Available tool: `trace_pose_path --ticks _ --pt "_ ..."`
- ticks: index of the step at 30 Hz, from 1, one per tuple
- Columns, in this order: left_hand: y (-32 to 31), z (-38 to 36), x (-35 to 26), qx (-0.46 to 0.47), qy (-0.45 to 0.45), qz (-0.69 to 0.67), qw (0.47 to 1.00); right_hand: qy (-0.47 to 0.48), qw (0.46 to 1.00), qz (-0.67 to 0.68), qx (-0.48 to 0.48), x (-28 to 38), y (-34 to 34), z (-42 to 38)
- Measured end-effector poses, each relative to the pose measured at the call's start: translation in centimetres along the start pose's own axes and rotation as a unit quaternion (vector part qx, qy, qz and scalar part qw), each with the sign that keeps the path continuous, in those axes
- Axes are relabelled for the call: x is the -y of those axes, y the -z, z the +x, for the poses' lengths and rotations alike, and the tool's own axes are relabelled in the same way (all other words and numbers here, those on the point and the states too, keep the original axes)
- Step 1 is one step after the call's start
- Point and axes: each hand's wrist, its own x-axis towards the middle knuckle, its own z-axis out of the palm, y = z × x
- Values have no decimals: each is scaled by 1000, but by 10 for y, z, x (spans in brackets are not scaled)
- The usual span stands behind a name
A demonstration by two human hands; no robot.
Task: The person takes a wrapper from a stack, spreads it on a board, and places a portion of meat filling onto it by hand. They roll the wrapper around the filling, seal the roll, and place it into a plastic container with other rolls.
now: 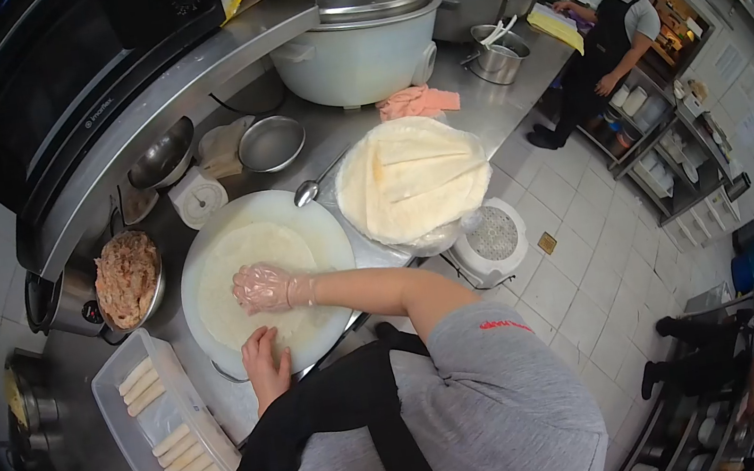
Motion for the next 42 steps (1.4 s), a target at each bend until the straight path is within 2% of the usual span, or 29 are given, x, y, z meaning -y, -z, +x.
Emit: trace_pose_path --ticks 1,5,8,10,12,14,16,20,22,23,26,29,31,32,34,37,42 --pt "-1 0 0 4 -1 -2 1000 25 1000 -4 5 -5 -3 2" --pt "0 4 -2 1 -15 43 999 11 999 9 37 -8 6 8" --pt "1 14 -4 25 -49 64 996 -1 997 53 57 -3 37 3" --pt "0 22 -4 44 -73 60 995 -72 986 152 -16 -12 36 4" --pt "-5 30 0 34 -118 59 991 -86 983 157 -37 -26 37 2" --pt "-10 34 1 21 -125 69 990 -99 980 162 -59 -39 33 -1" --pt "-13 37 1 6 -129 79 989 -152 963 197 -106 -48 30 -3" --pt "-16 44 -8 4 -101 51 994 -152 968 173 -104 -64 40 -16" --pt "-15 44 -18 8 -90 42 995 -155 974 159 -44 -64 53 -21" --pt "-13 42 -23 25 -94 39 995 -156 974 158 -43 -61 57 -23" --pt "-14 34 -29 51 -96 23 994 -114 981 152 -46 -49 60 -29" --pt "-16 19 -32 54 -84 3 995 -77 992 103 7 -28 51 -41" --pt "-16 6 -27 45 -71 -1 996 108 985 75 -113 -19 43 -48" --pt "-18 0 -20 48 -62 7 997 110 985 75 -113 -20 42 -51" --pt "-18 -8 -14 52 -53 13 997 147 983 109 8 -10 61 -55" --pt "-19 -12 -12 43 -43 19 998 155 986 54 41 -13 61 -58" --pt "-21 -13 -8 48 -37 20 998 207 978 -9 33 -27 38 -56"
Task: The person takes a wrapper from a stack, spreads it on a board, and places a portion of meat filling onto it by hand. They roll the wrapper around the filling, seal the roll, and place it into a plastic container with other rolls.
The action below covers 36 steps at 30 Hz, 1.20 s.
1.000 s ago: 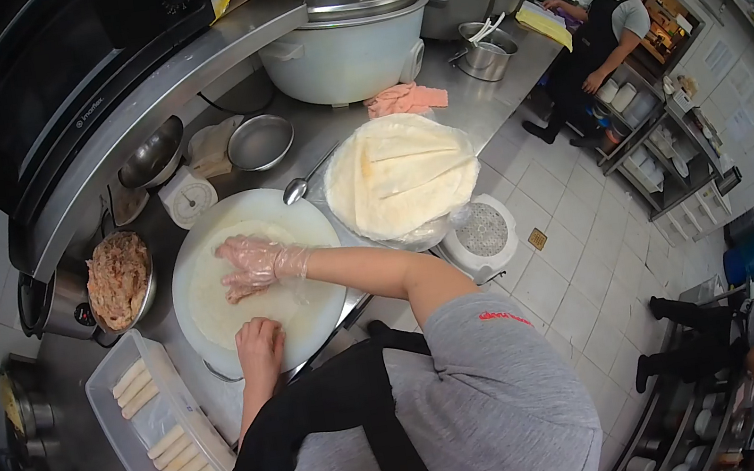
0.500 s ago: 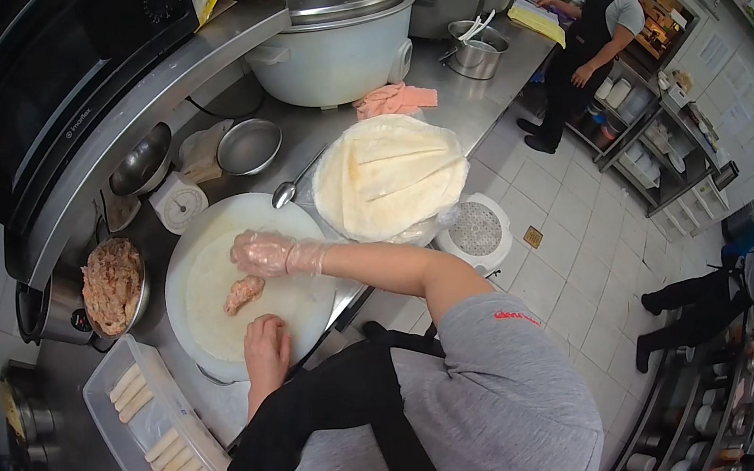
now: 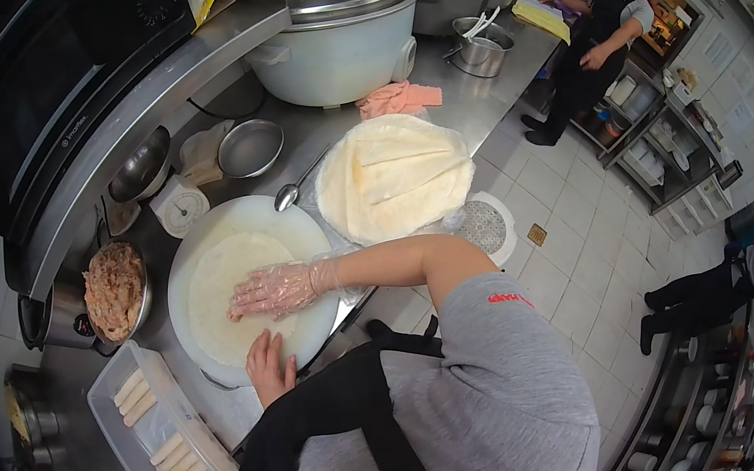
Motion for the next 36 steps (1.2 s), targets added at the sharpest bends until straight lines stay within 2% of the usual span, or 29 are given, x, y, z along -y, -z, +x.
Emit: trace_pose_path --ticks 7,11,12,13,15,17,18,21,25,28,30,34,36 --pt "-1 -1 0 1 -4 -1 1000 -34 999 -4 -41 5 -13 14" --pt "-2 1 2 -3 -15 8 1000 -53 998 6 -28 4 -9 22" --pt "-3 0 3 -9 -19 14 1000 -107 983 144 -41 -4 -10 21" --pt "-4 0 5 -13 -6 19 1000 -152 946 284 -48 -10 -7 28" --pt "-9 1 11 -25 -40 5 999 -194 960 151 -137 -14 1 24" --pt "-10 1 9 -42 -37 3 998 -233 968 35 -93 -12 -6 20" --pt "-8 1 6 -42 -29 4 999 -202 974 61 -88 -6 -12 22" --pt "-2 1 3 -47 -7 4 999 -283 952 67 -95 -5 -17 24" --pt "0 -1 -2 -40 -4 -11 999 -258 962 63 -66 -4 -15 29" --pt "0 -1 -3 -43 -2 -18 999 -296 955 25 -4 4 -1 45" --pt "-1 -2 -3 -40 4 -18 999 -308 949 -4 -73 11 -8 55" --pt "4 0 -5 -40 -11 -17 999 -261 962 25 -70 6 -25 60" --pt "5 0 -5 -39 -9 -16 999 -278 960 -19 -4 7 -18 64"
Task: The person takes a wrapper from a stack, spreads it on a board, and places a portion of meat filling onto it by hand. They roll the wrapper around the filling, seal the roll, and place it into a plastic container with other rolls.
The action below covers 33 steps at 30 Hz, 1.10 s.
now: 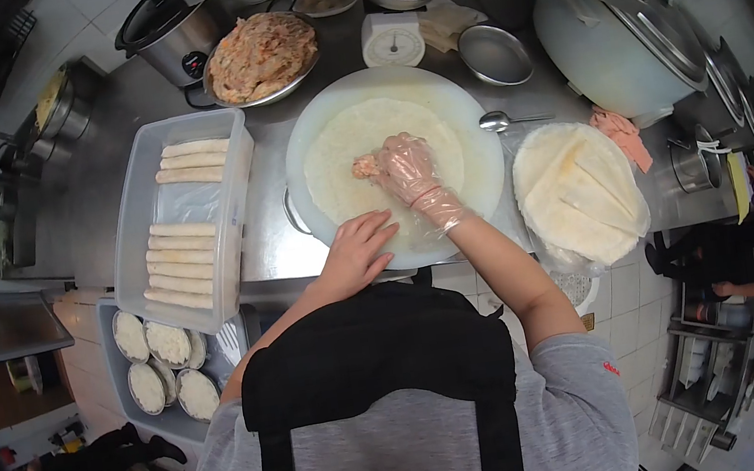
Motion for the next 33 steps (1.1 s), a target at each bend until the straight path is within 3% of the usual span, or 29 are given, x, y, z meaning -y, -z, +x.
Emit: trace_pose_path --ticks 4,6,7,9,10,12,13,15,24,25,27,28,30,31,33 --pt "1 0 2 27 4 -10 1000 15 999 31 -19 14 6 6" --pt "3 -1 1 33 0 -10 999 25 995 19 97 14 2 13" --pt "5 1 3 36 -16 -7 999 33 995 21 97 11 3 11" --pt "5 -4 12 6 -5 -18 1000 91 990 102 36 -2 10 -3" --pt "6 -4 15 -21 1 -34 999 96 990 101 37 -11 15 -11" --pt "13 -7 21 -52 35 -2 998 222 974 23 47 -24 29 -24" --pt "16 -9 24 -76 68 28 994 228 972 21 51 -24 33 -26" --pt "14 -13 25 -73 81 36 993 238 959 32 150 -22 40 -28" --pt "9 -14 22 -65 73 68 993 288 946 26 144 12 29 -10" --pt "9 -14 21 -62 79 71 992 286 947 25 142 9 29 -5" --pt "12 -13 21 -60 80 76 992 218 922 244 207 -2 32 9" --pt "12 -12 20 -56 85 81 992 219 923 241 206 -7 34 13" --pt "11 -13 16 -54 93 84 991 38 945 306 109 -15 37 16" --pt "11 -14 15 -52 91 85 991 38 945 306 108 -11 33 11" --pt "15 -15 15 -47 84 87 992 62 993 94 23 7 19 0"
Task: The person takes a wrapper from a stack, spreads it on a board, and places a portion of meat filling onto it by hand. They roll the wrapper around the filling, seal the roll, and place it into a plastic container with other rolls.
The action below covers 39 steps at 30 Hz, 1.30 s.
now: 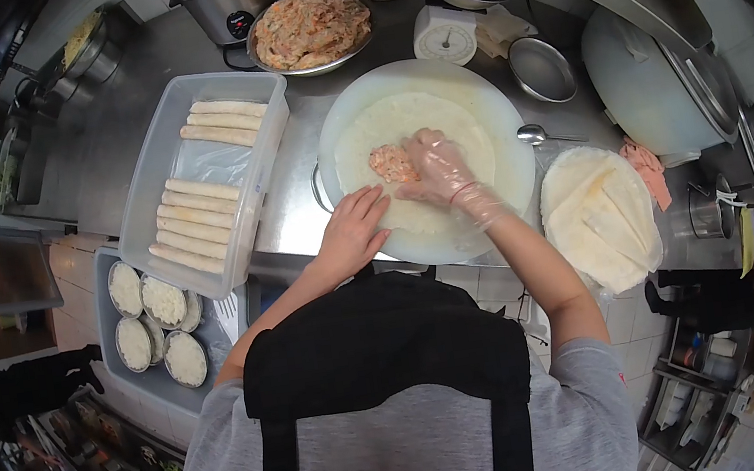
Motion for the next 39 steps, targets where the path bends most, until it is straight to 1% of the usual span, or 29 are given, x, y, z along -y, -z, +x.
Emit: trace_pose_path --ticks 4,6,7,9,10,12,13,15,16,19,20,22,24,25,27,28,30,31,33,37,39 --pt "1 0 -1 0 -3 -11 1000 -32 999 29 16 4 -10 5" --pt "4 1 2 -1 -4 -9 1000 -8 1000 28 7 3 -16 8" --pt "3 1 3 0 -7 -15 1000 -7 1000 28 7 4 -15 9" --pt "3 0 4 0 -7 -22 1000 1 1000 -10 -29 10 -12 11" --pt "3 0 3 -6 -5 -25 1000 2 1000 -10 -27 12 -15 13" --pt "2 -1 3 -13 -2 -28 1000 -20 999 44 -21 14 -22 18" --pt "1 -3 3 -9 10 -44 999 -17 999 44 -20 14 -24 19" --pt "0 -4 4 -7 23 -61 998 -15 1000 8 -1 16 -24 21" --pt "0 -4 4 -15 13 -53 998 -13 1000 7 1 18 -23 22" --pt "1 -5 3 -25 -4 -36 999 -4 1000 -12 -20 23 -26 23" --pt "1 -4 4 -31 -12 -26 999 3 1000 -4 -10 19 -34 25" --pt "4 -3 5 -27 -17 -31 999 14 1000 4 0 27 -25 30" --pt "6 -3 11 -24 -18 -34 999 -7 994 -3 110 32 -8 27" --pt "6 -1 20 -37 14 -53 998 -4 994 -2 111 31 -7 20" --pt "9 9 39 -61 90 -73 991 140 990 -32 15 23 -5 1" --pt "11 17 47 -64 95 -75 991 144 989 -31 20 24 -1 -3" --pt "12 28 59 -140 104 10 985 157 971 -85 160 27 7 -7" --pt "12 30 63 -140 105 10 985 158 971 -84 161 27 4 -6" --pt "8 32 69 -81 118 32 989 182 967 -71 163 26 -2 0" --pt "2 28 75 -81 103 24 991 189 969 -56 149 27 -14 7" --pt "1 27 75 -86 107 33 990 193 964 -49 174 27 -13 16"
